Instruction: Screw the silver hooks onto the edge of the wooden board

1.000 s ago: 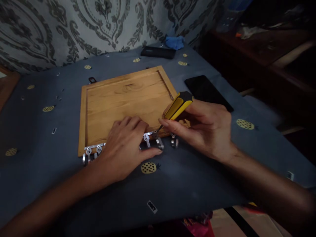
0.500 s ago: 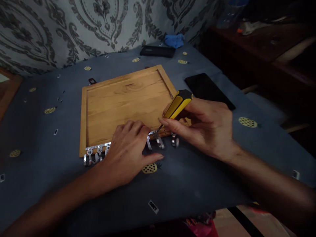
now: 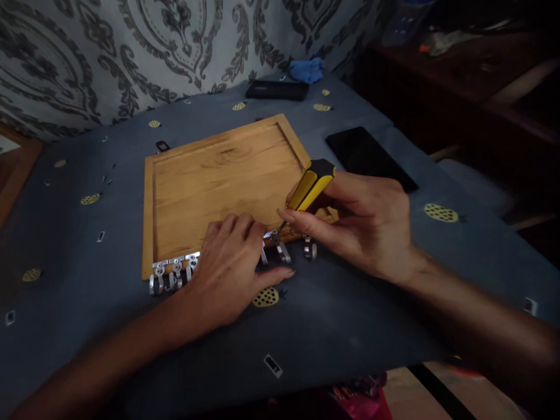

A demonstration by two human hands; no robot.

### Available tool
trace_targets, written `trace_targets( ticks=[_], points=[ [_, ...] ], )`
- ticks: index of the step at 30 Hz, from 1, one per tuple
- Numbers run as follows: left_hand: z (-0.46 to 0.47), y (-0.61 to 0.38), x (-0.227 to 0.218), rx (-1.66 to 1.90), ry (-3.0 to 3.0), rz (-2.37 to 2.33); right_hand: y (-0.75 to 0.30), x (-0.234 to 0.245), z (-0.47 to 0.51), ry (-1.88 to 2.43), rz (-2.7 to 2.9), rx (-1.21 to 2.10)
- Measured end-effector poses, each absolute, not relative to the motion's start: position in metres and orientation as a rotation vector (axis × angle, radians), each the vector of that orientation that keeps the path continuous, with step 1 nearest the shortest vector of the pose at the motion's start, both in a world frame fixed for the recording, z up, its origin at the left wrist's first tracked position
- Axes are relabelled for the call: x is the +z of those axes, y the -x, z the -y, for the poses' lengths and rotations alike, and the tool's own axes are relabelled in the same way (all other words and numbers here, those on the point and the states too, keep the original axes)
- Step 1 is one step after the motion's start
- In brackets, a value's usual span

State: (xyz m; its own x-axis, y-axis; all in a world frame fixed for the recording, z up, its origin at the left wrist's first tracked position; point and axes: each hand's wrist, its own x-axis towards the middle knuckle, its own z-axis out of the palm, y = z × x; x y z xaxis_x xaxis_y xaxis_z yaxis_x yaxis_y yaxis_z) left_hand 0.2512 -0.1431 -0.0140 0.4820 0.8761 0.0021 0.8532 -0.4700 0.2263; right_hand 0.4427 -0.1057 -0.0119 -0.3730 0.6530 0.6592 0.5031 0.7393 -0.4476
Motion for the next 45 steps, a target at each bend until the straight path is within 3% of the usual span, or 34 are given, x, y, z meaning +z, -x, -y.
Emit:
trace_targets(
  ticks=[17, 25, 45],
  points=[
    [0.1427, -0.2459, -0.0059, 0.048, -2.514, -1.487, -0.4434, -0.0128, 0.1060, 0.940, 2.032, 0.233],
    [0.1421, -0.2471, -0.0055, 0.031, -2.498, -1.499, -0.4434, -0.0081, 0.1008, 0.748, 2.035, 0.195],
    [0.1426, -0.2533, -0.0118, 0.174, -2.519, -1.465, -0.4440, -0.0117, 0.1075, 0.928, 2.020, 0.268]
  ],
)
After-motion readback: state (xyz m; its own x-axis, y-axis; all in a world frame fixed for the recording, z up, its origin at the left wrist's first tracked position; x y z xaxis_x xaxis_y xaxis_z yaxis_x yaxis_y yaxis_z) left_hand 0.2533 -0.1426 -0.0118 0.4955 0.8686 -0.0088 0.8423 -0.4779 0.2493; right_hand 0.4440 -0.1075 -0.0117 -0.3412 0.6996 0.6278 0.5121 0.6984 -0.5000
